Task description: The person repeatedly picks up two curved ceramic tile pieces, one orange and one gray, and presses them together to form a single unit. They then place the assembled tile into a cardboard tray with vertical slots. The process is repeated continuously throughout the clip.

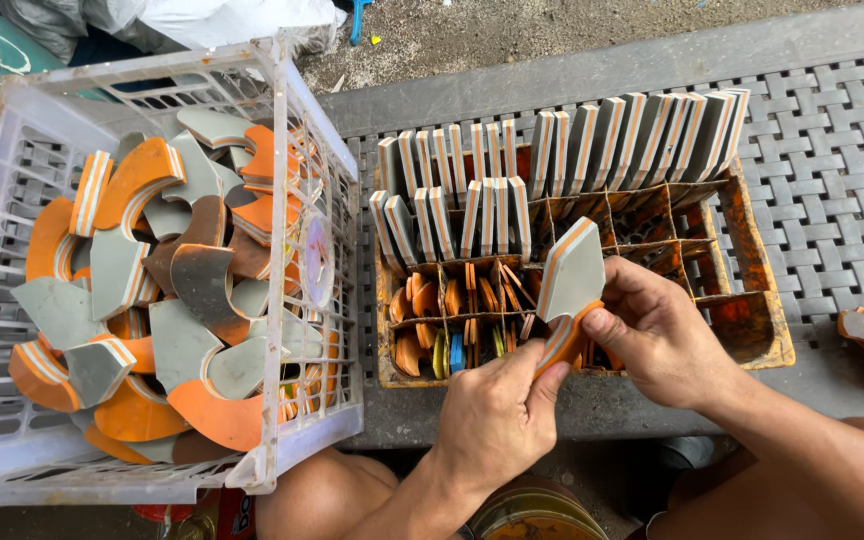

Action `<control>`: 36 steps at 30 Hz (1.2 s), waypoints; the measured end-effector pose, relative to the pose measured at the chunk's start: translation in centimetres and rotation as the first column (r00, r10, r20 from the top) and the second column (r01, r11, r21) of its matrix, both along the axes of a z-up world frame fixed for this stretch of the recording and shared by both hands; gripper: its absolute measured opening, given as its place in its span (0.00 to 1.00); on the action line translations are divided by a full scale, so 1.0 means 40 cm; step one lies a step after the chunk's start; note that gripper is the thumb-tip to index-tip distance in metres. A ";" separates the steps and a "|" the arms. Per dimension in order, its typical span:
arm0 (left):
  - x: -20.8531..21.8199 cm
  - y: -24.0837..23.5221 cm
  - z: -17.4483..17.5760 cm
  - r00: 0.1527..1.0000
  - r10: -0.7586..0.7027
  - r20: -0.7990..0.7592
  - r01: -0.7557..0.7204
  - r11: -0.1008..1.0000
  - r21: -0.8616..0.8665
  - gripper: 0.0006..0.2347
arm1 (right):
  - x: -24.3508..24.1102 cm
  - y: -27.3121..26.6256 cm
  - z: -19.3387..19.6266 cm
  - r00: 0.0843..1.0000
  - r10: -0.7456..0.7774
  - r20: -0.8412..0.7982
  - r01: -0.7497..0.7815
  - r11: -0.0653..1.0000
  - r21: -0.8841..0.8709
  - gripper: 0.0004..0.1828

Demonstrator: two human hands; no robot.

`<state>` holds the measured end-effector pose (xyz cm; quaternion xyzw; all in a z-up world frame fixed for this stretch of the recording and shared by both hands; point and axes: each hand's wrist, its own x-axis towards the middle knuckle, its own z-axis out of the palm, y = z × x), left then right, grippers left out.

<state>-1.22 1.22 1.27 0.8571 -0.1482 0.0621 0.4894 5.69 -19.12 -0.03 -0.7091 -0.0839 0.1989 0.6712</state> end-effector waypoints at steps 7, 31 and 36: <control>0.029 -0.031 0.028 0.979 0.052 0.196 -0.086 0.981 0.172 0.13 | -0.012 0.042 0.062 0.991 -0.085 -0.107 0.079 0.995 -0.058 0.24; 0.171 -0.312 -0.038 0.993 -0.088 -0.082 0.119 0.822 0.557 0.10 | 0.061 -0.309 0.132 0.965 -0.175 0.196 0.171 0.985 0.040 0.15; 0.141 -0.330 -0.070 0.997 0.082 0.010 -0.078 0.896 0.436 0.07 | 0.063 -0.326 0.125 0.977 -0.016 0.212 0.036 0.995 -0.090 0.15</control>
